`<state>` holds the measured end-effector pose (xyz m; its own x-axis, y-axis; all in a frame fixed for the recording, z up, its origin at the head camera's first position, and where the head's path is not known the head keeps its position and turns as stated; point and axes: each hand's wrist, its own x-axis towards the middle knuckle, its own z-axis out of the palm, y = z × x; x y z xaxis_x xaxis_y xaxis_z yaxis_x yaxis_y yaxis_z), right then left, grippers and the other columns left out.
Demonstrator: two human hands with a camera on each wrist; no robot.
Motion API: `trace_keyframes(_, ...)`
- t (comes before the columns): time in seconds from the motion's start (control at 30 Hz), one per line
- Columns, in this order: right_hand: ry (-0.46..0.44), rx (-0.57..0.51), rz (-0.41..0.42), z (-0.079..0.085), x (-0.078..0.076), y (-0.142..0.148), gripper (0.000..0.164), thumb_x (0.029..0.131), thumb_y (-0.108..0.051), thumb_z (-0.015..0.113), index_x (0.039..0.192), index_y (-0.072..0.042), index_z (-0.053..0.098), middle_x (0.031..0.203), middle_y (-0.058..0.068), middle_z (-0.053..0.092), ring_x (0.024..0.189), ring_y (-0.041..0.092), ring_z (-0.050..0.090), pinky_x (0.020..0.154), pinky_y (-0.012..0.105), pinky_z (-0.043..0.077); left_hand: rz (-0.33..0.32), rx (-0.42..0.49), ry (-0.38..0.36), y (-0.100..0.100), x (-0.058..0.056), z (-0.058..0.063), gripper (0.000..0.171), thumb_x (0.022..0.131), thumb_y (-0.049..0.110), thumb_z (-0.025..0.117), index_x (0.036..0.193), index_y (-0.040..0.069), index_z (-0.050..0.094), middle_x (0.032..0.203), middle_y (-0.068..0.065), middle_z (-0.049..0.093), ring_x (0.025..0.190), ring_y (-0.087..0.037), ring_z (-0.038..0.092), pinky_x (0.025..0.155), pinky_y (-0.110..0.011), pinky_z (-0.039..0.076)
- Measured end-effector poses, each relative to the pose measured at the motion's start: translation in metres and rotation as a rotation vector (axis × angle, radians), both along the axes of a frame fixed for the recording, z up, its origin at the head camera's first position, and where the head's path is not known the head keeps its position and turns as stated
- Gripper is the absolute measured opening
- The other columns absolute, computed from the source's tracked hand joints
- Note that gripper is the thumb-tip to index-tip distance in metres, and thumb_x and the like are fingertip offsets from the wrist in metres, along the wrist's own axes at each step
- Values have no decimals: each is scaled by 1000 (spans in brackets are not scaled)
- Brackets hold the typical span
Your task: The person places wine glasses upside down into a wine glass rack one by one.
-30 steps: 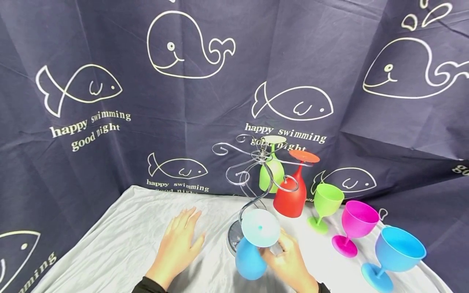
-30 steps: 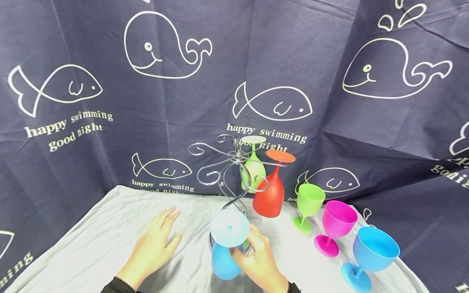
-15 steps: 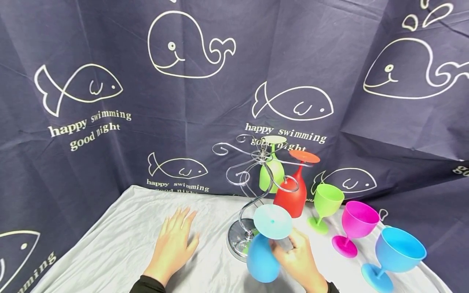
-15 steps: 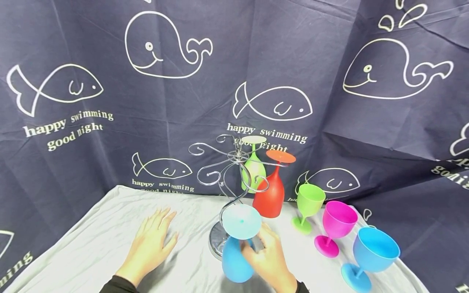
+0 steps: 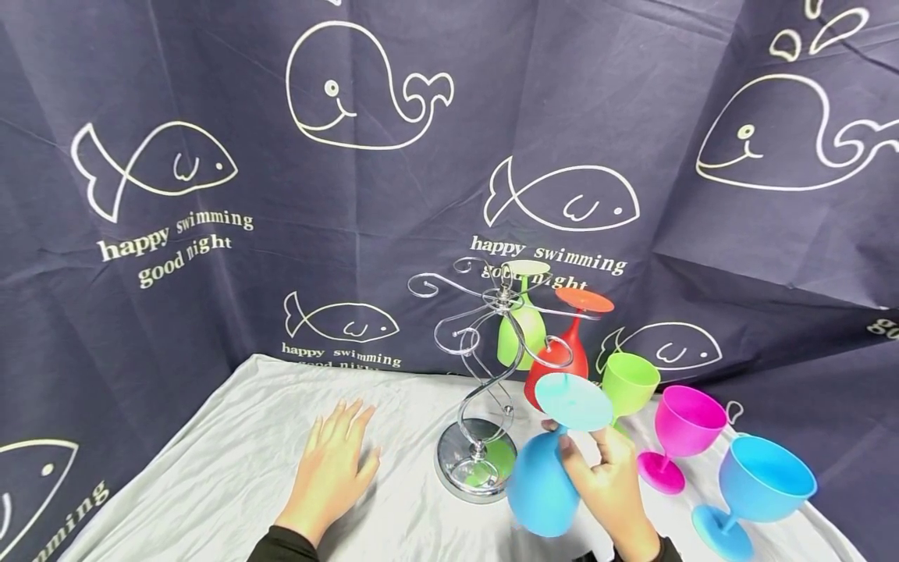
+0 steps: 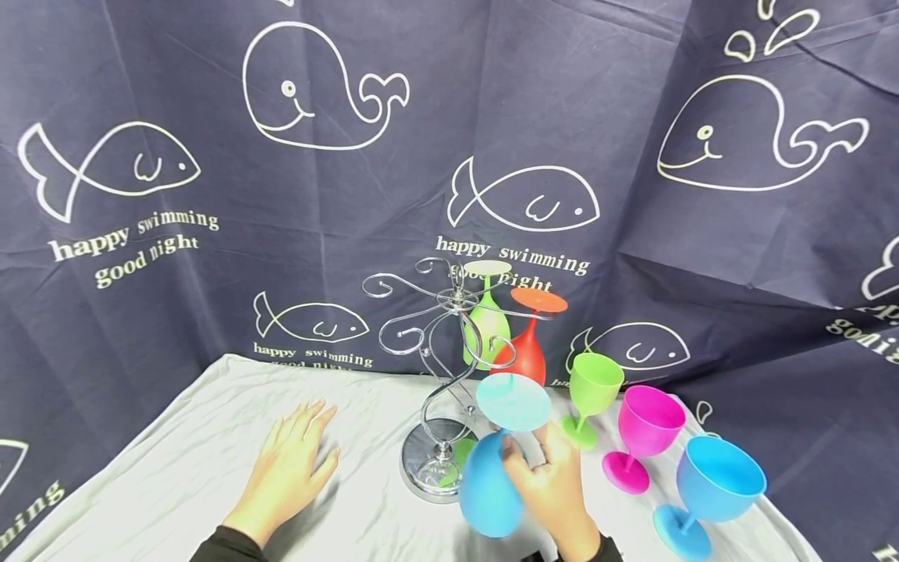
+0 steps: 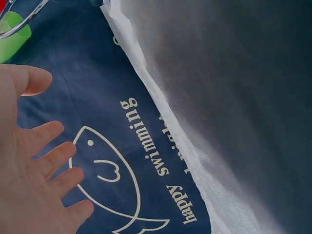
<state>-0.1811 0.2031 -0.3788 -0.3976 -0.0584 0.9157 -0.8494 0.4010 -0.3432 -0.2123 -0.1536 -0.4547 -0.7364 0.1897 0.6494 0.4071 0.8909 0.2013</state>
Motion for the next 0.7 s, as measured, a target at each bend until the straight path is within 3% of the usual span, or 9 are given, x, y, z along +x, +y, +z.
trace_keyframes(0.17,59,-28,-69,5,-3,13,30,68,16,62,94,4,71,83,5,73,92,0,65,84,14,47,4,-1,2,0,0,0,55,86,22,72,136,3,57,142,-19,53,135,-43,43,111,-65,27)
trace_keyframes(0.4,4,-149,-174,17,-2,20,11,80,15,63,87,8,65,92,-16,70,91,-1,64,85,14,46,2,-6,11,0,0,0,55,86,22,72,136,3,57,141,-18,54,134,-44,44,110,-65,28)
trace_keyframes(0.7,-32,-151,-264,42,-17,11,15,85,8,71,99,1,72,89,5,72,86,0,64,82,15,47,-1,-8,24,-1,-1,-2,55,85,21,71,136,5,57,141,-18,54,134,-43,44,110,-65,28)
